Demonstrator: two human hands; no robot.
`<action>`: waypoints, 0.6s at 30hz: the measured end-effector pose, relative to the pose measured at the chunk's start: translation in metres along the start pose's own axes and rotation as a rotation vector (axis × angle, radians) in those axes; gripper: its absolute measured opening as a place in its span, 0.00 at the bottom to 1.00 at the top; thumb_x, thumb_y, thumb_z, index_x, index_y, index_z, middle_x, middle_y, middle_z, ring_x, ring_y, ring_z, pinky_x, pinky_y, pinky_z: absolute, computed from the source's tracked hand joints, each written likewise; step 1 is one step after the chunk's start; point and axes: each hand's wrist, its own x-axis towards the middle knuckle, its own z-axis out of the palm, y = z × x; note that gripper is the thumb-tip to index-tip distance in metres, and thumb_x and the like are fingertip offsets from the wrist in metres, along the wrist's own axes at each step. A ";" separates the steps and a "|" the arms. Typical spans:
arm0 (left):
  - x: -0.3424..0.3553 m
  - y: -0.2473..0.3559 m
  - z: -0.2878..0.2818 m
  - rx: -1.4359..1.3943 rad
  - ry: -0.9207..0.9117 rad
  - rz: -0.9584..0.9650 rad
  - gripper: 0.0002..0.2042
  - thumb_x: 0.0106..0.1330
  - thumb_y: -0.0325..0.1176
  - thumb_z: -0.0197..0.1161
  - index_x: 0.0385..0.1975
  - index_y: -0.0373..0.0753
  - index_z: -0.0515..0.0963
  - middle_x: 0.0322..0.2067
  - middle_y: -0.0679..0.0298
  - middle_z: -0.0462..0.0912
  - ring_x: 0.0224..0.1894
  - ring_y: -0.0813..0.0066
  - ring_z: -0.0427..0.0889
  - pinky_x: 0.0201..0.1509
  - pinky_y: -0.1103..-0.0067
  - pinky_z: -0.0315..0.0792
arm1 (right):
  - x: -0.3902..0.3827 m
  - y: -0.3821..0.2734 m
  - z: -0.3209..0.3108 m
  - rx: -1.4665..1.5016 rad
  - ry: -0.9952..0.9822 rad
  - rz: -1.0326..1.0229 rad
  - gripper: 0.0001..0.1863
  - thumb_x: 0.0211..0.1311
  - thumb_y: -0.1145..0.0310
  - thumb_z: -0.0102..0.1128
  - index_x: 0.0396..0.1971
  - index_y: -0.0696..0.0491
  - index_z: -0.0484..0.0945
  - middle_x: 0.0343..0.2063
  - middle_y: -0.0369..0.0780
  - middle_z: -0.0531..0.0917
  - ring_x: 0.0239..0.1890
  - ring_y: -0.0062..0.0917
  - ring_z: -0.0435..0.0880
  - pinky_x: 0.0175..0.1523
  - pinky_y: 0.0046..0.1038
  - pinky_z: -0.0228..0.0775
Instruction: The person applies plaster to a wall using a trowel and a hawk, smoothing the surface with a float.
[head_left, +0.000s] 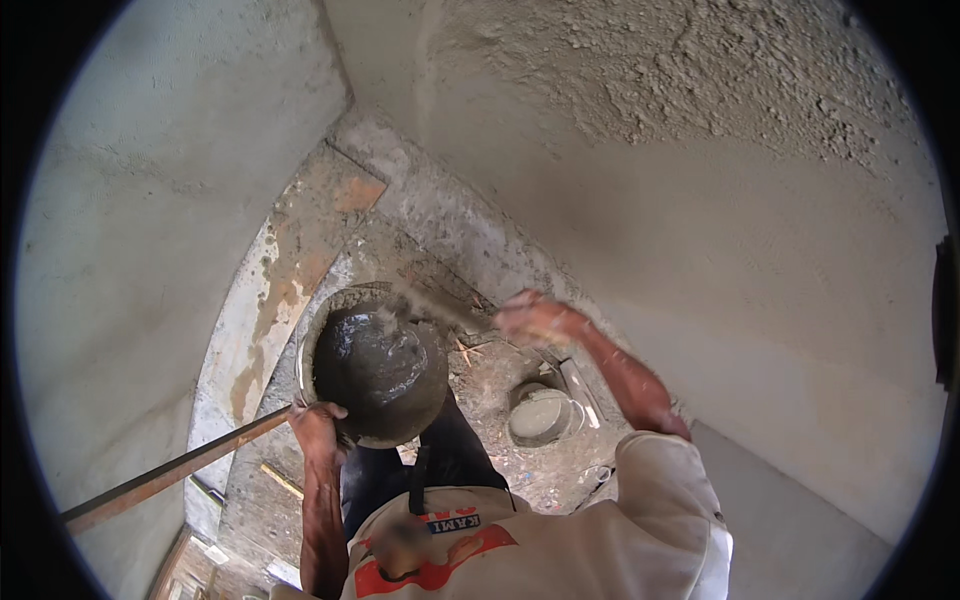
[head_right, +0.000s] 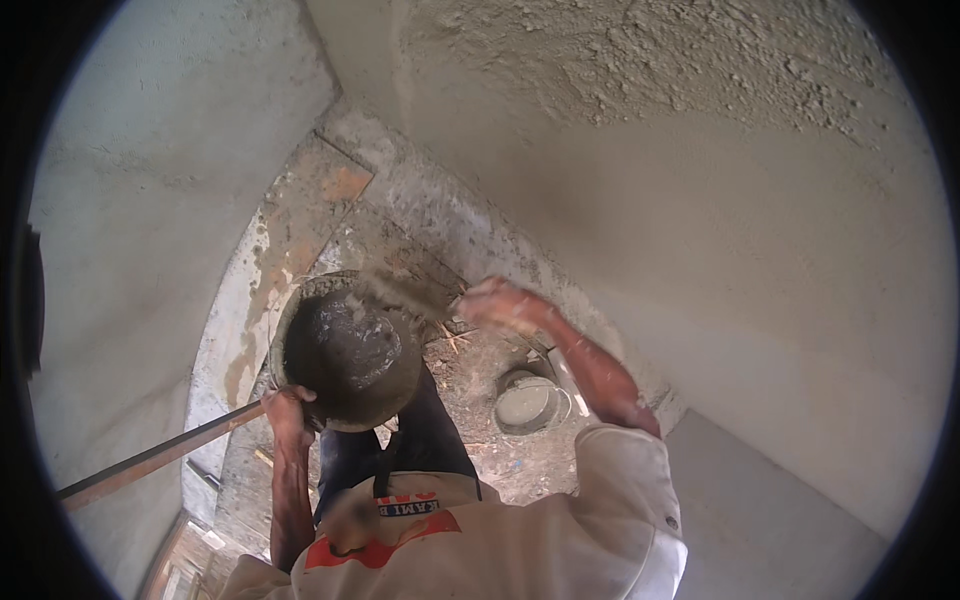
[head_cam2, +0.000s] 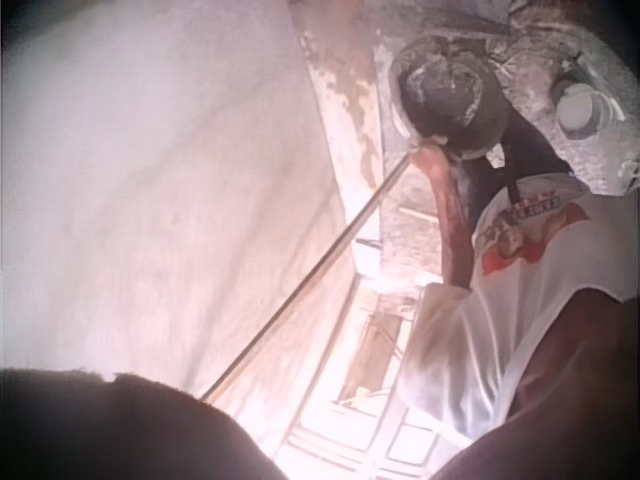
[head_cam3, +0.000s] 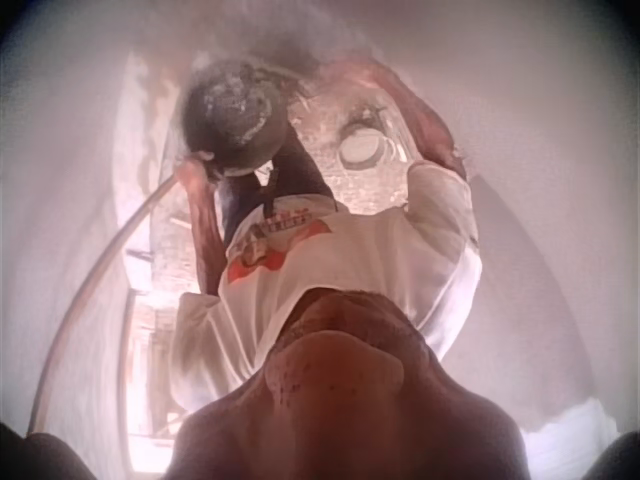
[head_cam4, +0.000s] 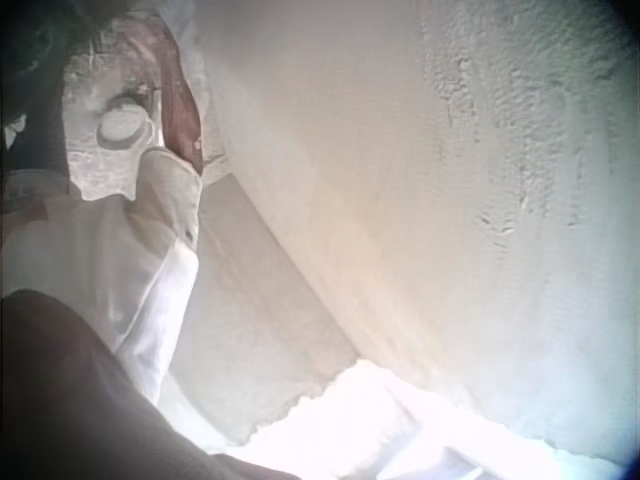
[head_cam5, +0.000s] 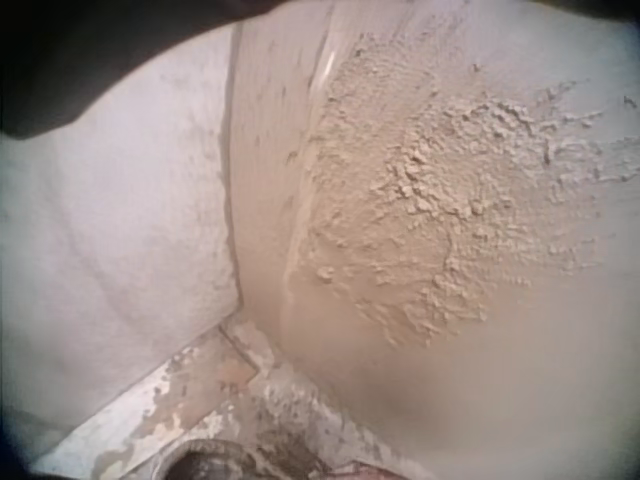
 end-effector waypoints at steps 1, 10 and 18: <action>0.018 -0.011 -0.003 0.003 0.006 -0.003 0.16 0.42 0.15 0.63 0.35 0.32 0.79 0.28 0.66 0.80 0.27 0.72 0.78 0.32 0.75 0.74 | 0.000 -0.007 -0.035 0.077 0.210 0.025 0.19 0.76 0.51 0.62 0.39 0.53 0.85 0.23 0.34 0.82 0.19 0.14 0.76 0.19 0.20 0.69; 0.074 -0.024 -0.017 0.006 0.063 0.020 0.09 0.43 0.15 0.61 0.26 0.33 0.78 0.24 0.65 0.78 0.23 0.71 0.76 0.27 0.73 0.70 | -0.105 -0.105 0.023 -0.863 1.161 -0.514 0.17 0.75 0.57 0.63 0.46 0.57 0.84 0.29 0.44 0.87 0.27 0.31 0.87 0.32 0.31 0.79; 0.048 0.047 0.002 0.058 -0.054 0.069 0.11 0.43 0.16 0.61 0.29 0.35 0.77 0.23 0.69 0.77 0.23 0.77 0.72 0.27 0.76 0.68 | 0.076 -0.048 0.169 -1.342 0.560 -0.117 0.19 0.65 0.70 0.58 0.54 0.57 0.82 0.43 0.49 0.89 0.50 0.42 0.90 0.49 0.46 0.84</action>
